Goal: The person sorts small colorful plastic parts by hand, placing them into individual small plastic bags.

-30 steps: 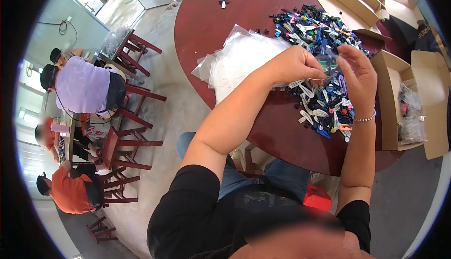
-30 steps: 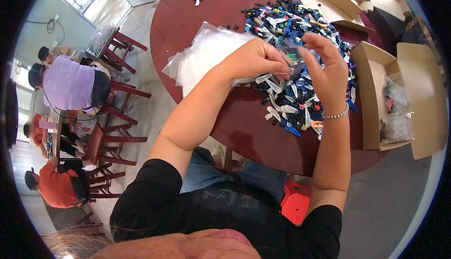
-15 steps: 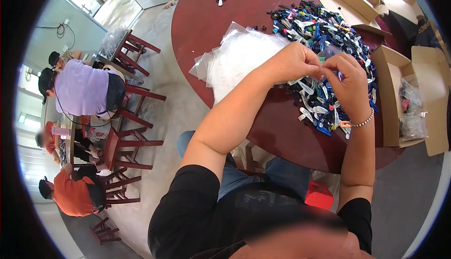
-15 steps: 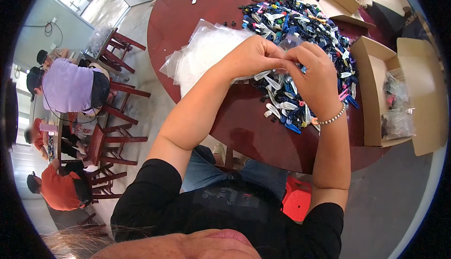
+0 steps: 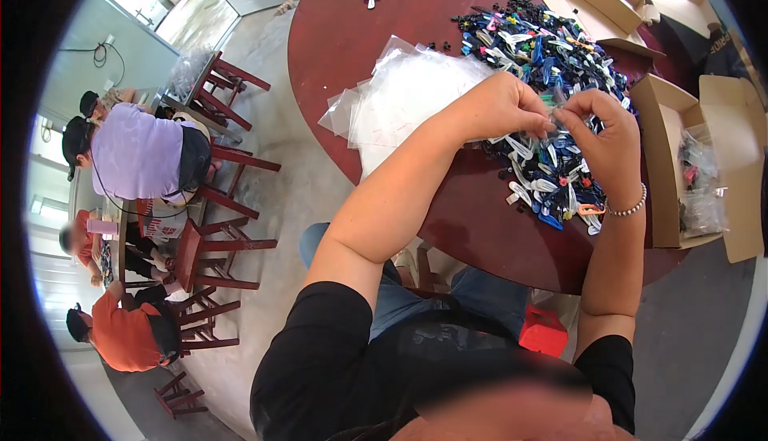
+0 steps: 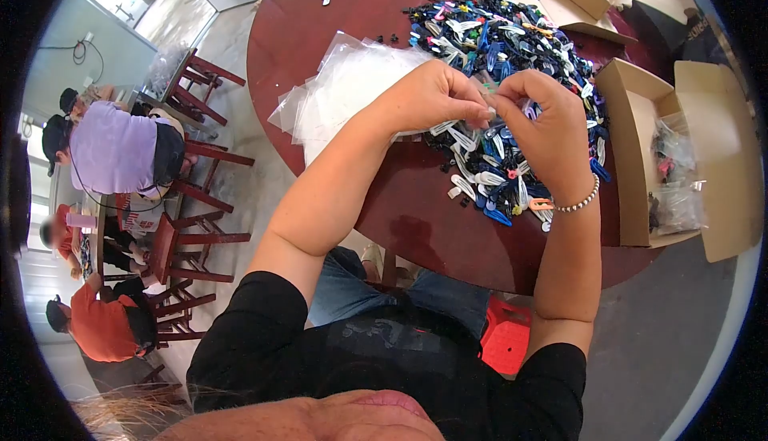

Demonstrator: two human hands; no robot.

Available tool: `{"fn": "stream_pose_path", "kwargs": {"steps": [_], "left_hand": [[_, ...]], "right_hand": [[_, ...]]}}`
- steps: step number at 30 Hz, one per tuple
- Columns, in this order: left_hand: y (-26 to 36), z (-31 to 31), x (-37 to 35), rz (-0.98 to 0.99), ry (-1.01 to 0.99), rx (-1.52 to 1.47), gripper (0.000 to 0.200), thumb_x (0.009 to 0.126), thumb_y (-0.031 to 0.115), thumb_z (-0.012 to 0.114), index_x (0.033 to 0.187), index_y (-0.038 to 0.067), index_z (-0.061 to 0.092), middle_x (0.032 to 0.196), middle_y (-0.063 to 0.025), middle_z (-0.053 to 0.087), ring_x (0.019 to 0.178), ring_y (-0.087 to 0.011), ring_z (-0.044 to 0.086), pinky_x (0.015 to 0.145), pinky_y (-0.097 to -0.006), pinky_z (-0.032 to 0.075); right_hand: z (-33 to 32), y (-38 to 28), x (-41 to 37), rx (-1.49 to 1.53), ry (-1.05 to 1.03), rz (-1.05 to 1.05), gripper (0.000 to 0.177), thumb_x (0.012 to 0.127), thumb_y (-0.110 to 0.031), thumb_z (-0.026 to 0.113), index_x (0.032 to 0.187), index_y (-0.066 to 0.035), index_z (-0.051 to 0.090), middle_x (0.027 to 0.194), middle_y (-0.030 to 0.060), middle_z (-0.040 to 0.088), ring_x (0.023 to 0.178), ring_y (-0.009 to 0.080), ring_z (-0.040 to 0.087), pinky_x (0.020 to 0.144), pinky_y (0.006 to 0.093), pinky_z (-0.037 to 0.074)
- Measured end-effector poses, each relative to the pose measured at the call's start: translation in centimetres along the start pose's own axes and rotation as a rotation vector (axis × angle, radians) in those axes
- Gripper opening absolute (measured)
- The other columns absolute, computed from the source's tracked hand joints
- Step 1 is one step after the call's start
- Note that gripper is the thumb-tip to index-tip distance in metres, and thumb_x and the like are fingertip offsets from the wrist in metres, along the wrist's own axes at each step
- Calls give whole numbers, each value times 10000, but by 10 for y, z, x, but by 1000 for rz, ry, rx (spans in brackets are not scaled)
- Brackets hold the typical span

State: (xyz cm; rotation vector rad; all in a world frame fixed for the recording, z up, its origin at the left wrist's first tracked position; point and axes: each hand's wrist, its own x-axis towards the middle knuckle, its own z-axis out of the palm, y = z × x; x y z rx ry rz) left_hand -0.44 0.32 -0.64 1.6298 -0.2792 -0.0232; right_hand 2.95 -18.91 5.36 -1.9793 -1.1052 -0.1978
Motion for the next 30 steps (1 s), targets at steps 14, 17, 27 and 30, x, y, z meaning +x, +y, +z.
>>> {"fn": "stream_pose_path", "kwargs": {"steps": [14,17,27,30], "left_hand": [[13,-1,-5,-87,-93,-34,116,790,80,722,809,-34,713,750,-83,685,689,-122,652,669,-251,527],[15,0,-7,-100,-141,-144,132,777,97,740,783,-31,708,721,-81,683,668,-125,655,647,-247,529],[8,1,-3,-124,-110,-143,137,782,91,732,813,-41,708,754,-90,695,688,-122,659,681,-244,525],[8,2,-3,-100,-110,-26,121,781,80,727,828,-31,715,770,-80,698,714,-111,656,701,-237,520]], "right_hand": [[-6,14,0,89,27,61,69,859,-18,621,914,20,636,822,12,639,722,70,552,697,217,449],[-9,23,2,375,-68,308,121,867,-31,631,974,25,632,846,24,643,746,69,568,698,210,459],[-7,17,-1,190,-121,186,202,806,-41,709,993,4,646,857,35,665,748,78,613,674,229,489],[-2,4,-1,100,-138,100,167,795,-40,709,948,3,657,834,36,670,753,73,611,696,237,493]]}}
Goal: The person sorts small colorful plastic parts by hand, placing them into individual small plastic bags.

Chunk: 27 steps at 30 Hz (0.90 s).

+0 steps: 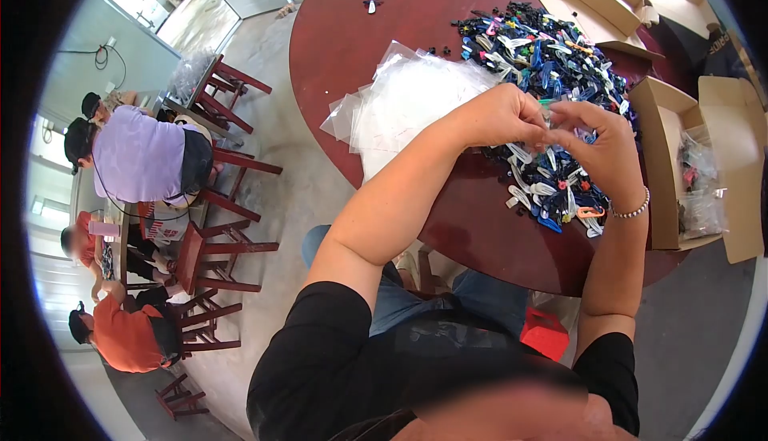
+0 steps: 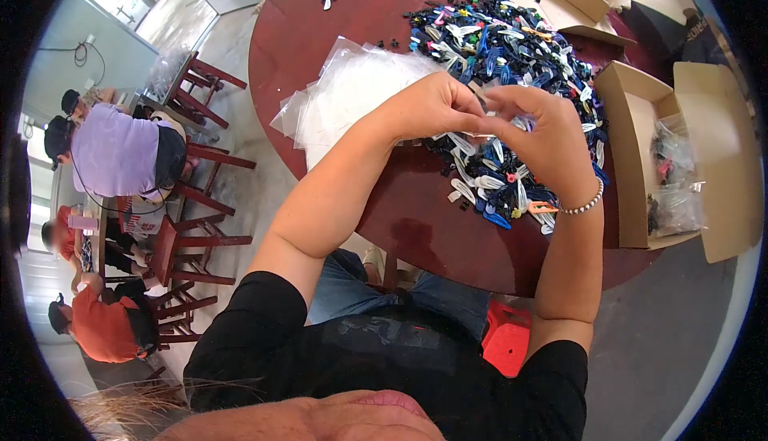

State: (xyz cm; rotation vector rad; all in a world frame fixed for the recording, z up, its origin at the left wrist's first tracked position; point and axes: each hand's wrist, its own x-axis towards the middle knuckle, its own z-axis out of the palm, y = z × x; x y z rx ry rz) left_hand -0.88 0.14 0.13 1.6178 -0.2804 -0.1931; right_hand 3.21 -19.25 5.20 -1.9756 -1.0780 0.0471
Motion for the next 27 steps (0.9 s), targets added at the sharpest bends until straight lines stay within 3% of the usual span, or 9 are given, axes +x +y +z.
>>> {"fn": "stream_pose_path", "kwargs": {"steps": [4,7,14,17,19,22,25,27], "left_hand": [[-5,-1,2,43,-40,30,118,783,63,718,865,-22,718,806,-73,703,779,-110,661,733,-238,519],[-8,1,2,70,-3,50,125,792,43,704,900,-19,715,843,-67,703,804,-114,656,751,-250,517],[-5,3,3,172,48,180,170,834,2,632,989,12,698,874,-79,702,809,-115,639,770,-254,497],[-6,0,2,226,133,313,192,840,-7,608,1007,31,696,868,-69,699,815,-120,640,774,-253,493],[-5,-4,2,245,190,379,198,840,-13,597,1003,37,697,863,-63,698,812,-124,643,772,-255,493],[3,-13,-4,225,205,438,311,814,13,626,1121,50,659,994,-82,687,915,-157,635,815,-284,491],[5,-24,-9,357,-50,-68,597,789,118,682,1343,37,475,1248,-112,582,1155,-210,534,967,-349,425],[6,-28,-9,314,-76,-194,551,816,158,670,1321,23,495,1229,-112,592,1136,-203,546,971,-340,419]], "right_hand": [[-8,-4,1,-174,-45,-78,125,802,-29,680,915,18,658,832,44,677,757,85,620,719,241,493],[-12,-5,-1,-4,22,47,114,812,-26,664,916,20,656,839,58,680,771,111,636,739,244,490],[-15,-20,-3,-66,-107,-64,160,838,-14,626,990,16,665,904,102,696,786,162,654,783,281,486],[-16,-21,-4,-239,-164,-83,203,837,9,605,1029,2,671,1017,126,685,861,222,659,892,350,449],[-17,-18,-6,-185,-131,-272,220,827,9,570,1010,-32,685,1055,127,673,968,281,634,947,393,407],[-21,-15,-9,-430,-113,-343,228,793,15,580,988,-34,690,1137,101,649,1059,267,609,997,431,377],[-20,-24,-9,-457,-148,-385,215,764,24,593,936,-52,699,1135,61,655,1083,236,605,1031,467,347],[-16,-27,-12,-438,-166,-425,205,756,27,599,912,-61,699,1135,54,656,1082,225,607,1032,463,348]]}}
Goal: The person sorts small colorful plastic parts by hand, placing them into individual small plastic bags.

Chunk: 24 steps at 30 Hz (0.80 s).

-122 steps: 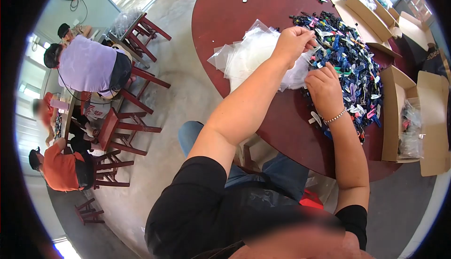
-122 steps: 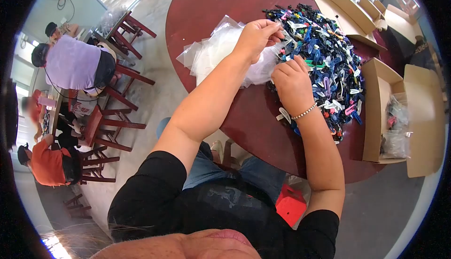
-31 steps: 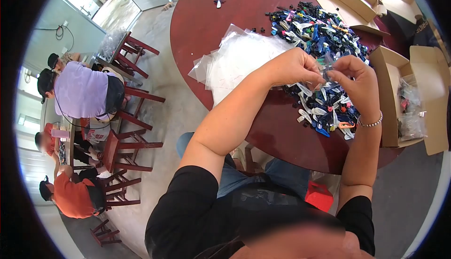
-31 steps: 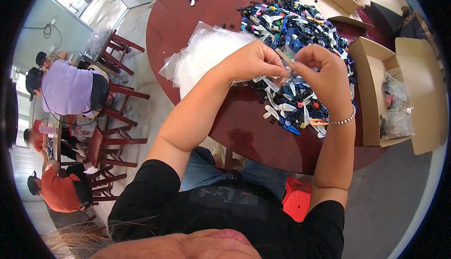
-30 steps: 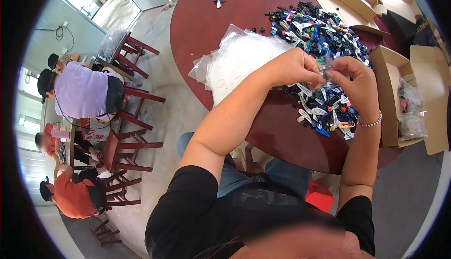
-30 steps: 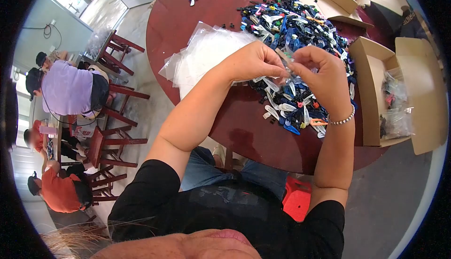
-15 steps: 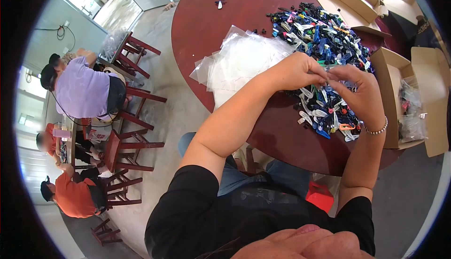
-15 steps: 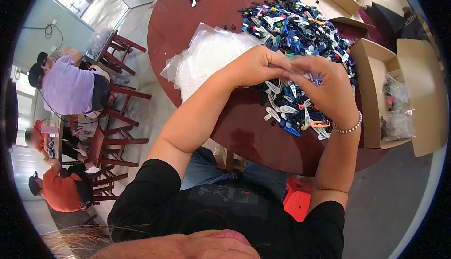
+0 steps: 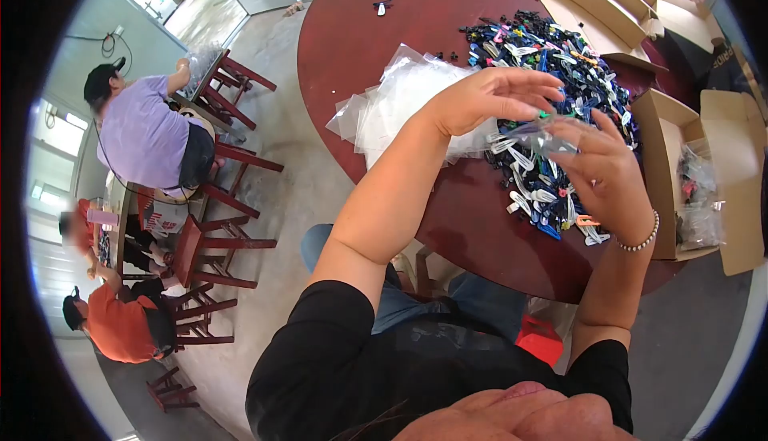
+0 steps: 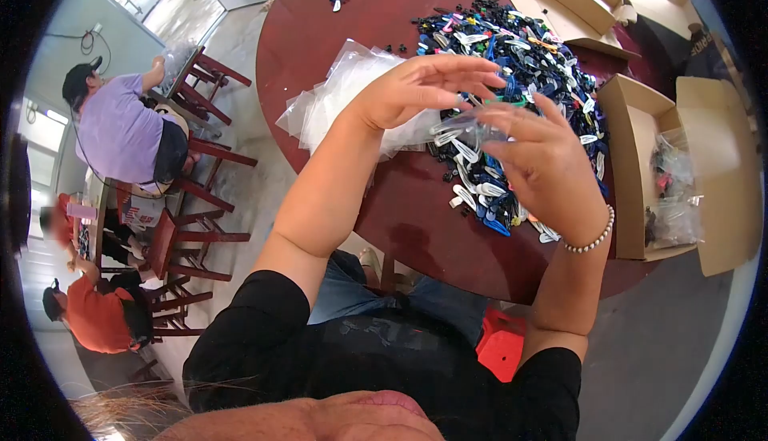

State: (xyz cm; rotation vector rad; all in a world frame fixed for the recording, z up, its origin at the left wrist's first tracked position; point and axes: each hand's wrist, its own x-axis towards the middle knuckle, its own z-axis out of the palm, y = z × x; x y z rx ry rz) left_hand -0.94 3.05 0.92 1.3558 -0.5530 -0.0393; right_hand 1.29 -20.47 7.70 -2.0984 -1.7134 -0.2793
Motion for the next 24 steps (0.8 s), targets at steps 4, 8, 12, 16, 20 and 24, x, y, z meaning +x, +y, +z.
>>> {"fn": "stream_pose_path", "kwargs": {"steps": [4,8,12,16,20,24], "left_hand": [[-10,-5,-5,-240,-98,-1,475,878,278,637,1244,-13,556,1107,-96,641,999,-155,598,895,-294,452],[-10,-2,-7,-356,-67,-130,272,857,226,675,1023,12,648,875,-24,656,760,-89,596,702,-230,479],[-7,0,-3,-249,122,-172,121,823,100,702,896,19,649,776,-11,639,682,-86,591,644,-213,475],[-12,3,4,-135,211,-77,72,814,71,705,842,18,666,737,-27,649,661,-95,606,630,-222,480],[-11,12,7,-60,373,-17,57,805,51,709,825,10,675,773,-74,681,691,-117,640,648,-238,502],[-11,16,7,6,390,-6,65,802,43,707,839,-4,682,790,-90,691,735,-136,665,689,-255,524]], "right_hand": [[4,-16,5,22,9,-103,180,745,33,608,860,-81,687,1048,34,676,1048,211,623,1040,458,346],[8,-14,6,-2,39,-112,163,758,1,629,892,-78,677,977,46,682,988,232,638,1046,463,337],[3,-15,5,27,93,53,217,753,-125,712,962,-80,681,996,64,682,961,258,640,1052,496,315],[3,4,2,145,73,261,281,797,-225,716,1019,-58,673,953,83,693,915,254,645,1050,504,295],[5,20,-5,282,44,467,276,878,-161,650,1091,15,636,930,63,691,813,65,591,722,239,471],[18,24,-2,551,210,558,264,884,-135,646,1088,32,623,881,19,657,784,56,570,696,203,448]]}}
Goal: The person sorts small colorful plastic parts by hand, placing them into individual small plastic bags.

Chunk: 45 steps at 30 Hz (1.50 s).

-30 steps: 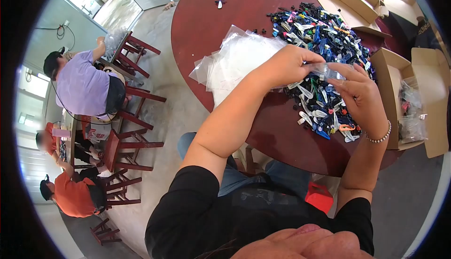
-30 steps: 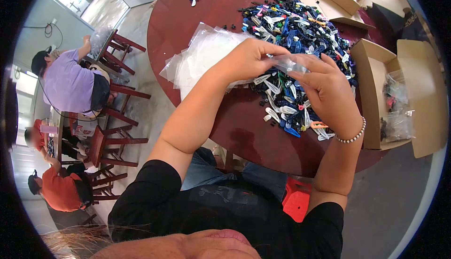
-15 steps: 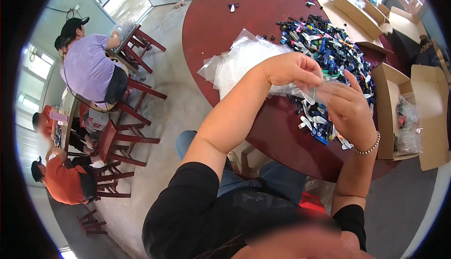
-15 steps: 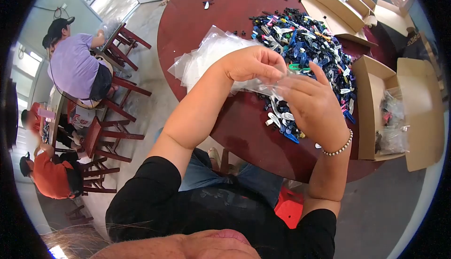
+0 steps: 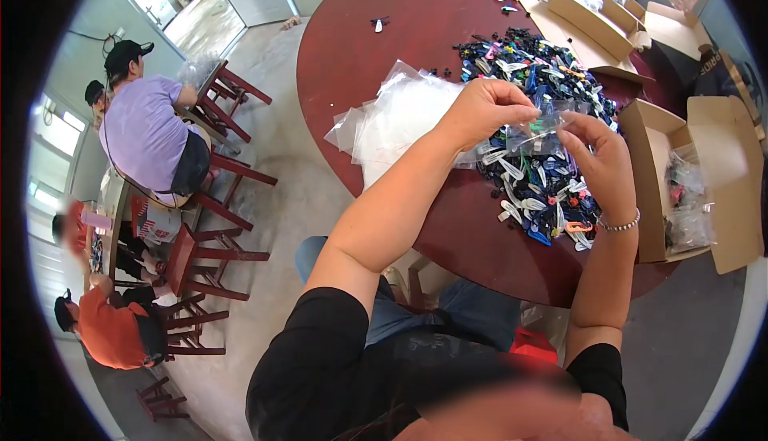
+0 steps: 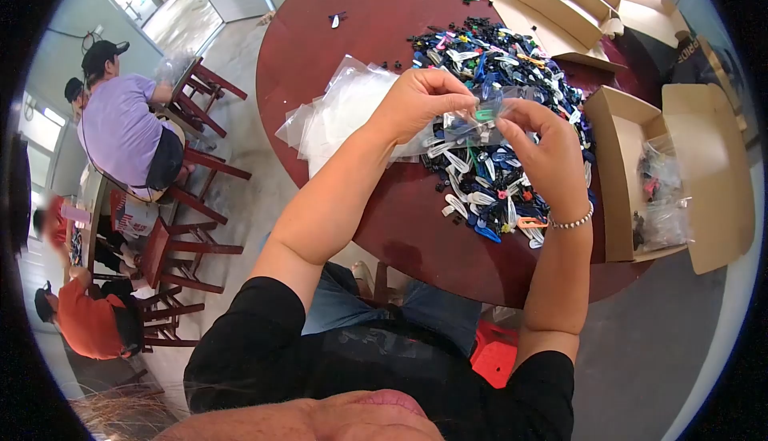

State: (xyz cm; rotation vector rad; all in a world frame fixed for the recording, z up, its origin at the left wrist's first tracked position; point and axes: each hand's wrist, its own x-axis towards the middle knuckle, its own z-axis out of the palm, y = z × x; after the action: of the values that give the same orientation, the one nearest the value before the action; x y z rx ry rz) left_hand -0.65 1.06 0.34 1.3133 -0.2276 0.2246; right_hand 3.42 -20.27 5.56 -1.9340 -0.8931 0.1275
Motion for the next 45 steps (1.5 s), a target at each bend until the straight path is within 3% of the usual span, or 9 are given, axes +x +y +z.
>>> {"fn": "stream_pose_path", "kwargs": {"steps": [9,15,20,30,34,36,39,40,45], "left_hand": [[1,9,-3,-124,-87,110,122,787,23,708,902,-16,693,874,-111,707,813,-143,676,755,-257,533],[5,12,-7,-230,-305,202,261,764,-7,719,1022,-22,680,936,-90,705,875,-124,660,807,-254,521],[-7,11,-7,-315,-484,129,252,754,47,750,994,6,682,930,-32,691,898,-92,633,837,-251,484],[-7,13,-9,-418,-533,-61,318,752,160,781,1003,21,643,887,-23,663,804,-104,639,692,-242,543],[-14,9,-5,-373,-500,-42,330,739,147,786,1012,21,651,886,-34,662,792,-111,637,693,-236,532],[-14,8,-3,-409,-394,32,366,741,-5,728,1092,9,627,972,-74,686,866,-132,664,755,-244,530],[-10,5,-2,-411,-349,70,340,761,43,738,1085,24,637,982,-65,687,899,-125,657,763,-247,522],[-9,5,-2,-406,-348,65,340,761,43,738,1085,24,637,982,-65,687,899,-125,657,763,-247,522],[-12,6,-1,-387,-347,139,312,768,120,759,1056,53,659,949,-32,683,869,-105,641,729,-218,497]], "right_hand": [[8,3,2,175,82,-55,80,923,-58,546,947,9,584,894,46,673,802,73,606,731,207,472],[-5,-10,-4,-418,38,-378,68,878,-49,569,918,5,578,832,88,660,761,167,623,679,270,484],[7,-20,-10,-360,-116,-414,41,863,-88,590,877,-50,585,775,81,635,762,283,617,1055,498,289],[10,-21,-16,-496,-203,-455,79,878,-146,577,867,-86,528,724,59,620,765,277,620,1023,552,317],[7,-23,-12,-451,-265,-378,84,854,-97,610,920,-50,588,811,67,629,788,239,619,1020,480,346],[6,-19,-9,-222,72,-448,163,822,-30,628,982,-28,601,890,69,632,806,174,609,914,360,449],[-16,-14,-13,-163,119,-229,232,802,19,634,1029,-5,595,959,74,622,835,130,594,761,241,486],[-20,-10,-17,-150,55,-96,203,779,-10,673,967,11,599,905,115,623,681,186,605,629,286,496],[-2,21,-46,-341,-257,-8,197,767,6,688,939,-3,594,850,67,577,654,144,587,585,258,477]]}}
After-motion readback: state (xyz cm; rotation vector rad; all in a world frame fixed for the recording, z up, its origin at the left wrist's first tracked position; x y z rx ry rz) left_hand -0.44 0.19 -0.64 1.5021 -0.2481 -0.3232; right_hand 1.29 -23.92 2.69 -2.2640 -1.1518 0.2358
